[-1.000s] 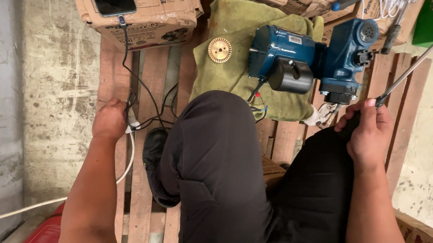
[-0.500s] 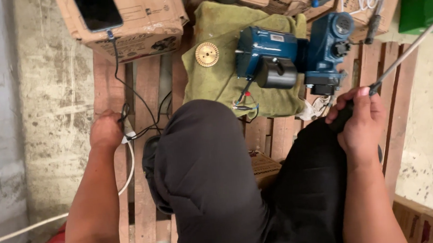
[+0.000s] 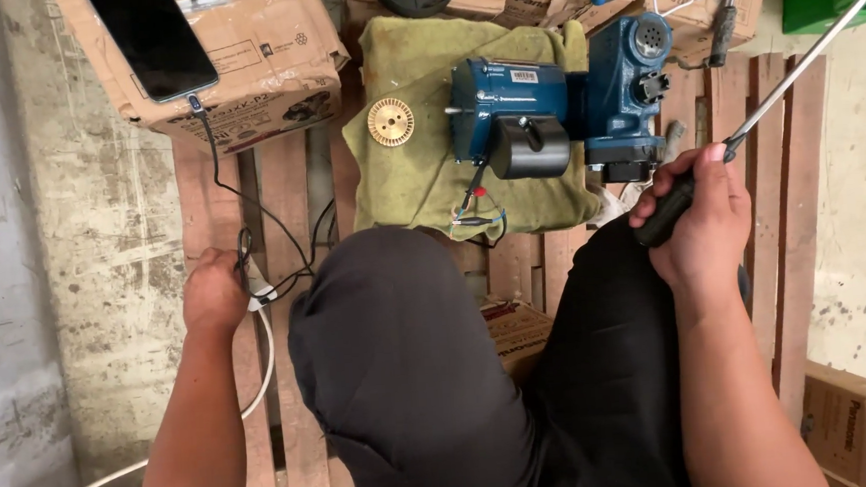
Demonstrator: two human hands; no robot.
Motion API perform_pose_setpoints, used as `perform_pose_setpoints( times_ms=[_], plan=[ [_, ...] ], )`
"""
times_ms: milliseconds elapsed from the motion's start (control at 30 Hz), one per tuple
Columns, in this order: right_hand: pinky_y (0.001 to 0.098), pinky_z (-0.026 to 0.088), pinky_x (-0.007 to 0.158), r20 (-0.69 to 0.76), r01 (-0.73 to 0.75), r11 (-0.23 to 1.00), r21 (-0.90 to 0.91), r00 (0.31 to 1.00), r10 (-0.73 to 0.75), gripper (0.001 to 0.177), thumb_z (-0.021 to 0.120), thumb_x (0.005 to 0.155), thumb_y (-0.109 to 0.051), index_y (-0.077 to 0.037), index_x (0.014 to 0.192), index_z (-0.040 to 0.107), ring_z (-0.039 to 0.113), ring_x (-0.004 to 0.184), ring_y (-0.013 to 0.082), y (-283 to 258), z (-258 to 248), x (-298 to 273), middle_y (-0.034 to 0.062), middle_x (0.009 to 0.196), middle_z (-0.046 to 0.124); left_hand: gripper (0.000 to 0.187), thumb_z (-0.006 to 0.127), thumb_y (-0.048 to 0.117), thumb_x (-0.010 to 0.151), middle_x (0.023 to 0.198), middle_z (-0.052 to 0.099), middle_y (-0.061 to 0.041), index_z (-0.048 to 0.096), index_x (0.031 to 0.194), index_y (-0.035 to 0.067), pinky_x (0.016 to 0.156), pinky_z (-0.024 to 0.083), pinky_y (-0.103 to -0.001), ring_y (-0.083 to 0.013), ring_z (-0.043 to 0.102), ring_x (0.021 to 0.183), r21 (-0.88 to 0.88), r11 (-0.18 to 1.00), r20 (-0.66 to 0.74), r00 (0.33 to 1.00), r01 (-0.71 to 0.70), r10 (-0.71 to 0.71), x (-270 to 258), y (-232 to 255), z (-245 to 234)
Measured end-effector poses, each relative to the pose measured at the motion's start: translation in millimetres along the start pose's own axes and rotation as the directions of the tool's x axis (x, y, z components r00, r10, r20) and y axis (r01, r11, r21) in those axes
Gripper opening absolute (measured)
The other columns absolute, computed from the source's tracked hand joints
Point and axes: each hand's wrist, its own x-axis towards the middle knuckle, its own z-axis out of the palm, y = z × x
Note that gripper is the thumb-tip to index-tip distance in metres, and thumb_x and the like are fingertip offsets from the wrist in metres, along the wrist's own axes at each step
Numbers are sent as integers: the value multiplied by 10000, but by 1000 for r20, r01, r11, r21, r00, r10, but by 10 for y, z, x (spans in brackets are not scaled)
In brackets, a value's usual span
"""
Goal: Disassembling a water pump by removing screws and internal components using hand tools.
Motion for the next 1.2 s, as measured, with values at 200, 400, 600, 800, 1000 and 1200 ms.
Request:
perform_pose_setpoints(
  times_ms=[200, 400, 600, 800, 1000, 1200],
  plan=[
    [304, 445, 476, -10, -9, 999, 54, 1000, 10, 352, 511, 1082, -420, -117, 905, 533, 520, 545, 191, -7, 31, -11, 59, 747, 517, 164, 552, 112, 894, 1027, 612, -174, 709, 924, 75, 818, 526, -567, -438, 631, 982, 1, 999, -50, 997, -52, 52, -1, -157, 121],
    [312, 448, 473, -10, -18, 998, 52, 1000, 19, 361, 514, 1077, -439, -115, 916, 527, 527, 541, 192, -1, 18, 18, 67, 733, 518, 187, 517, 152, 976, 1182, 569, -210, 614, 1081, 30, 848, 490, -643, -497, 612, 1041, -3, 1000, -24, 1000, -14, 14, 10, -125, 77],
    [373, 556, 408, 14, 62, 987, 150, 998, -64, 384, 458, 1160, -367, -50, 961, 545, 558, 456, 227, 230, -102, 142, 120, 683, 473, 227, 523, 145, 949, 1149, 655, -103, 648, 1136, 107, 1139, 478, -490, -322, 695, 1137, 340, 927, -209, 949, -157, 238, 40, -529, 533],
    [392, 571, 411, 31, 33, 978, 207, 999, -40, 333, 444, 1160, -298, -30, 1006, 569, 586, 466, 260, 285, -214, 240, 158, 706, 500, 254, 501, 309, 966, 1271, 574, 5, 579, 1190, 218, 1261, 350, -482, -216, 557, 1313, 384, 922, -201, 969, -56, 143, -29, -417, 404],
    [371, 607, 484, -9, -11, 976, 218, 1000, 13, 215, 427, 1124, -208, -47, 1160, 564, 651, 561, 241, 266, -1106, 524, 120, 799, 578, 537, 672, 209, 892, 1366, 616, -139, 617, 1423, 149, 1172, 468, -464, -345, 585, 1341, 225, 974, -131, 991, 0, 30, -164, -343, -22],
    [424, 596, 547, -310, -108, 993, -52, 947, 86, 124, 621, 1029, -103, -16, 1117, 635, 657, 634, 289, 1611, -2608, 684, 171, 845, 603, 981, 819, -45, 683, 1520, 443, -338, 523, 1604, 120, 1107, 440, -598, -484, 645, 1242, 39, 967, -27, 968, 251, -250, -557, -702, -487]
  ],
)
